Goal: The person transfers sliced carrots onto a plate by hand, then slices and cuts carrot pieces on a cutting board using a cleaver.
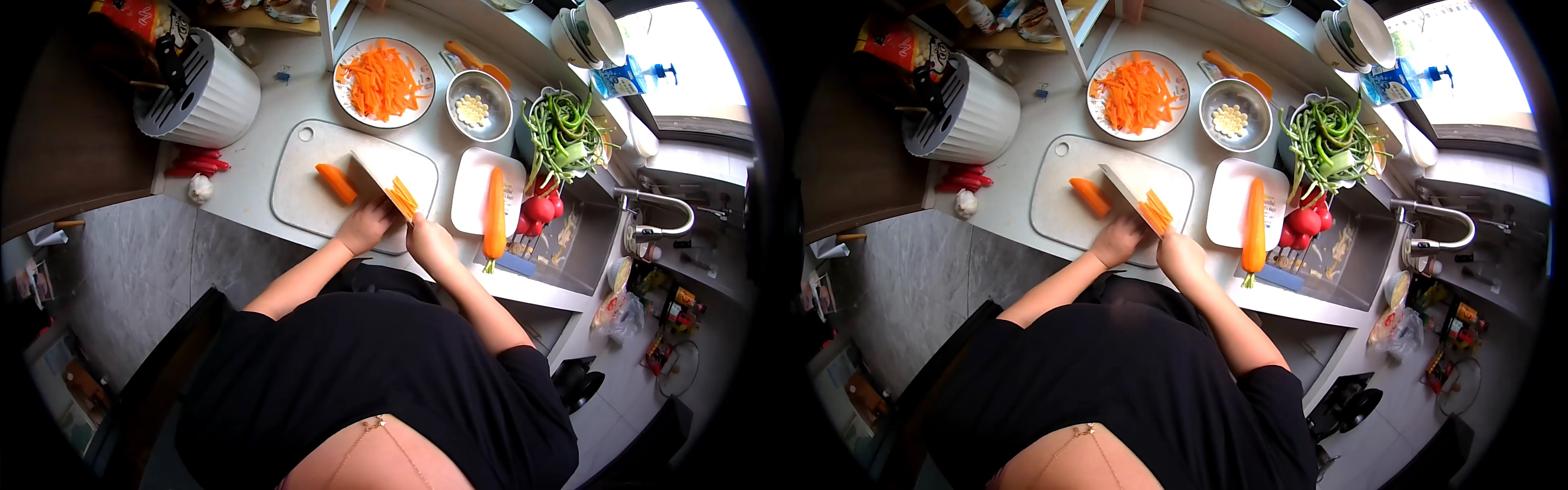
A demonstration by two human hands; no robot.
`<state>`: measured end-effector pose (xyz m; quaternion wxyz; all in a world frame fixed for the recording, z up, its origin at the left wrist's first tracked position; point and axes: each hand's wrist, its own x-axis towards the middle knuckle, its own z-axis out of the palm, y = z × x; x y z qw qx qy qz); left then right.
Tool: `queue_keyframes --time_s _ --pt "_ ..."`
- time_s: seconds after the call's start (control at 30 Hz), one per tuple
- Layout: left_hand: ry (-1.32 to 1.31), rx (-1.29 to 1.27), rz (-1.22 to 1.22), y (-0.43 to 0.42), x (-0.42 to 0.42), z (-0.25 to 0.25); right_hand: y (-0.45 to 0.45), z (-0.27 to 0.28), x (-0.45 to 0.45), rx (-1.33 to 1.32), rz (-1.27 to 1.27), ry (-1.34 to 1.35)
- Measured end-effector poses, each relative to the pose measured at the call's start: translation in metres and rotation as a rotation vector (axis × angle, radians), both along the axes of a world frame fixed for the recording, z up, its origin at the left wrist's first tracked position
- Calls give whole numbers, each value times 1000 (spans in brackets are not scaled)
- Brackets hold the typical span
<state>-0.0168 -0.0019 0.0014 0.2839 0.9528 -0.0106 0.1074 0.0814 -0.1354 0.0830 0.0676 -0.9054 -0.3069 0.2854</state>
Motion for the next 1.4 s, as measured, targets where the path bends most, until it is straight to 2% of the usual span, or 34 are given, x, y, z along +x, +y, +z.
queue_keyframes --time_s 0.17,0.33,0.47,0.57,0.7,0.87,0.97,1.0,1.1,1.2,1.4 --pt "-66 -19 28 1 1 -7 24 -13 13 95 10 -9" --pt "-67 -36 58 1 -2 -10 2 7 13 177 -21 -1" --pt "-36 -24 37 1 -1 -8 -8 12 7 136 0 12" --pt "-137 1 34 2 0 -11 -7 4 5 94 -11 25" --pt "-105 -60 33 -1 0 -7 3 -12 2 80 -34 23" --pt "-136 -103 35 3 3 -3 18 -21 15 155 -59 53" --pt "-154 -30 47 2 2 -4 6 2 11 175 -63 25" --pt "-83 -38 35 2 -1 -5 3 7 8 172 -82 35" --pt "-102 -56 36 3 1 -4 -4 10 5 140 -54 48" --pt "-185 -42 47 3 3 -2 -5 5 4 103 -65 60" --pt "-168 -102 38 3 6 6 9 -18 5 121 -88 52"
